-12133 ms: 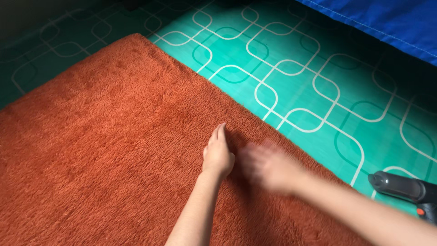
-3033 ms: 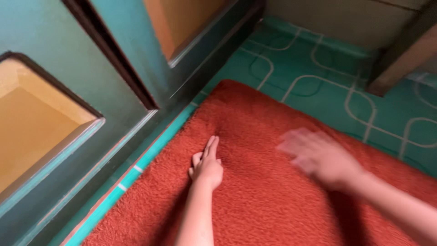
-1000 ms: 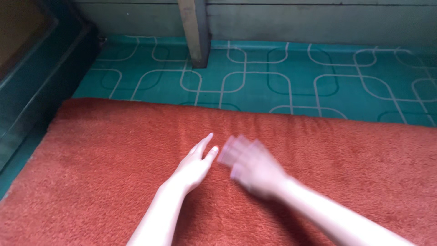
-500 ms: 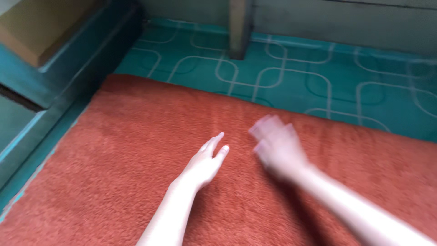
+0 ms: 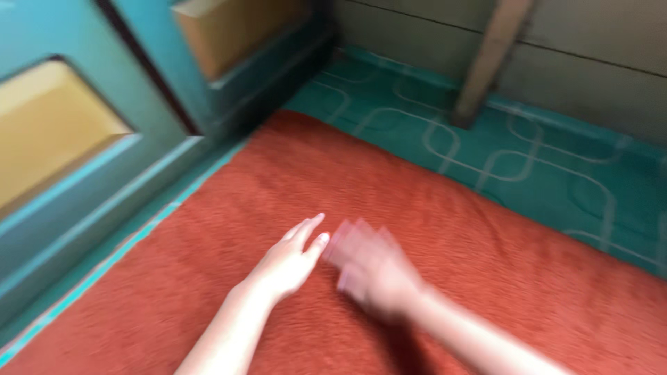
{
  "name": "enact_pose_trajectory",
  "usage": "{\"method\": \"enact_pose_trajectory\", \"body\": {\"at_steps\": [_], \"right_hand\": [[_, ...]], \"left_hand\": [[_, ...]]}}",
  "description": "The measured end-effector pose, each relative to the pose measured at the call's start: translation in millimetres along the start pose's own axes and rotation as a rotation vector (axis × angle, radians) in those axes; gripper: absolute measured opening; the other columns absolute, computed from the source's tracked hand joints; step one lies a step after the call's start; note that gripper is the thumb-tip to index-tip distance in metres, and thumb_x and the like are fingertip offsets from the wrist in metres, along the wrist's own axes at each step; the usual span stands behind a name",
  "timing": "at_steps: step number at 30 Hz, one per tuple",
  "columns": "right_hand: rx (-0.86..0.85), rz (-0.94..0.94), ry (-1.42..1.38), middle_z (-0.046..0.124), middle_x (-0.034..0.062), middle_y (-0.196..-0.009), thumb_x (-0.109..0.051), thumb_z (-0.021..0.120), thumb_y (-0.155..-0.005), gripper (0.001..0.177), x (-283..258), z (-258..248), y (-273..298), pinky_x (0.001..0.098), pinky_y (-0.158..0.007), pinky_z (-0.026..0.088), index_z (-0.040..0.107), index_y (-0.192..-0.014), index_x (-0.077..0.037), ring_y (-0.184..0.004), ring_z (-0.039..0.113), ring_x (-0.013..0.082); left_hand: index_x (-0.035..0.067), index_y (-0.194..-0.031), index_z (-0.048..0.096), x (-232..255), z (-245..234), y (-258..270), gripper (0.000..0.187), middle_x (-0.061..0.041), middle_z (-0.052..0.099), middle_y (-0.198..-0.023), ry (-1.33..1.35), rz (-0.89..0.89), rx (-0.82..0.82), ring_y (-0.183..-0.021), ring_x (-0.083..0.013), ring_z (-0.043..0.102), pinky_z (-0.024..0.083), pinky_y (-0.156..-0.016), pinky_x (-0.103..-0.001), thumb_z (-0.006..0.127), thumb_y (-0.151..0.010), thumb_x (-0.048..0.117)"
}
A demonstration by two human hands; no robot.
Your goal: The person smooths an orange rug on a green patterned floor, then uses a handheld lint remover to collect lint from the rug and a window sill. The person empties the lint container outside the window and reassembles the device.
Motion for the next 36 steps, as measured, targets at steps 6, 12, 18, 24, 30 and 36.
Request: {"method": "enact_pose_trajectory", "body": {"at_steps": [6, 12, 18, 24, 30, 36], "right_hand": [[-0.278, 0.127, 0.225, 0.034, -0.0017, -0.165, -0.041, 0.051, -0.098, 0.057, -12.6, 15.9, -44.4, 0.0612, -0.115, 0.023, 0.045, -0.154, -0.038, -0.148, 0.027, 0.0293], [-0.462, 0.119, 0.538, 0.007, -0.0072, -0.170, -0.055, 0.040, -0.101, 0.066, 40.2, -23.8, -140.9, 0.0544, -0.124, 0.006, 0.011, -0.159, -0.046, -0.156, 0.002, 0.0179], [-0.362, -0.059, 0.456, 0.012, -0.0081, -0.170, -0.054, 0.042, -0.099, 0.067, -65.9, -39.6, -246.6, 0.0522, -0.125, 0.008, 0.016, -0.160, -0.042, -0.156, 0.005, 0.0163], [-0.386, -0.004, 0.269, 0.017, -0.0040, -0.169, -0.056, 0.043, -0.100, 0.066, -164.3, 60.8, -237.0, 0.0532, -0.124, 0.013, 0.020, -0.160, -0.040, -0.156, 0.011, 0.0202], [-0.309, 0.178, 0.190, 0.021, -0.0021, -0.169, -0.045, 0.050, -0.097, 0.066, -142.3, 107.7, -198.1, 0.0544, -0.121, 0.020, 0.027, -0.158, -0.037, -0.157, 0.015, 0.0229], [-0.037, 0.372, 0.186, 0.021, 0.0050, -0.171, -0.043, 0.051, -0.096, 0.068, -113.5, 116.4, -171.4, 0.0557, -0.121, 0.021, 0.029, -0.160, -0.032, -0.156, 0.015, 0.0274]], "left_hand": [[0.034, -0.157, 0.034, -65.4, -61.6, 50.7, 0.062, -0.001, 0.026, -0.168, -0.105, 0.002, 0.086, -0.154, -0.0233, 0.028, 0.026, -0.124, -0.039, 0.042, -0.099, 0.055], [0.037, -0.158, 0.030, -129.1, -133.3, 93.2, 0.063, 0.002, 0.024, -0.169, -0.253, -0.074, 0.116, -0.154, -0.0227, 0.027, 0.027, -0.123, -0.042, 0.038, -0.099, 0.058], [0.032, -0.156, 0.036, -130.2, -216.7, 111.4, 0.066, 0.001, 0.028, -0.167, -0.275, 0.082, 0.214, -0.152, -0.0238, 0.030, 0.029, -0.122, -0.041, 0.041, -0.097, 0.062], [0.032, -0.155, 0.041, -178.6, -215.3, 124.8, 0.066, 0.002, 0.033, -0.165, -0.181, 0.051, 0.293, -0.151, -0.0234, 0.034, 0.029, -0.122, -0.049, 0.045, -0.096, 0.061], [0.035, -0.156, 0.037, -234.1, -129.8, 109.8, 0.064, 0.002, 0.025, -0.169, -0.270, 0.097, 0.211, -0.154, -0.0240, 0.024, 0.022, -0.121, -0.060, 0.046, -0.097, 0.059], [0.035, -0.156, 0.034, -266.6, -68.1, 105.4, 0.070, 0.002, 0.025, -0.167, -0.377, 0.369, 0.310, -0.153, -0.0236, 0.021, 0.013, -0.121, -0.057, 0.050, -0.093, 0.063]]}}
Point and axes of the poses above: each hand's wrist, its own y-axis away from the middle knuckle, its own z-axis out of the palm, x = y × z, the point moved 9 cm from there along -y, towards the middle knuckle
